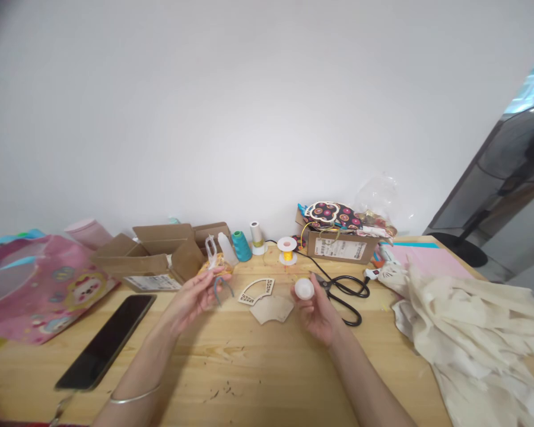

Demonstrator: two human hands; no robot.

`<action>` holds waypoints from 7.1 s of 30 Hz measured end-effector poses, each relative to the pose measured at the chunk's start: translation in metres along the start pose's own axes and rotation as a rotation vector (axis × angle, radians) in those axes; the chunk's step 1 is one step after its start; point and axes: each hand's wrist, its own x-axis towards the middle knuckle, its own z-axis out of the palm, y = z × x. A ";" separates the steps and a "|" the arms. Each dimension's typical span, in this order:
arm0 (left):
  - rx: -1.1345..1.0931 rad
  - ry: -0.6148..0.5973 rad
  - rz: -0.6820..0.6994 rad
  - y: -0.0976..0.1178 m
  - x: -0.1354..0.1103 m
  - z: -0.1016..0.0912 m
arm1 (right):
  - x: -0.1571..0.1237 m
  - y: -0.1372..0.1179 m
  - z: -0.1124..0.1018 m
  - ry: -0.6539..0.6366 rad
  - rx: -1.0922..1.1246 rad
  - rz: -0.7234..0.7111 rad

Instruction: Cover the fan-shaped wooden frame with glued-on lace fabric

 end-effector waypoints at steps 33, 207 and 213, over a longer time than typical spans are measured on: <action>0.256 -0.121 -0.019 -0.012 -0.046 -0.017 | 0.040 0.109 0.035 -0.076 -1.580 -0.656; 1.053 -0.133 0.437 -0.060 0.024 0.012 | 0.002 0.028 -0.010 -0.058 -2.311 -0.994; 1.300 -0.076 0.591 -0.070 0.035 0.018 | 0.013 -0.001 -0.011 0.653 -1.936 -1.302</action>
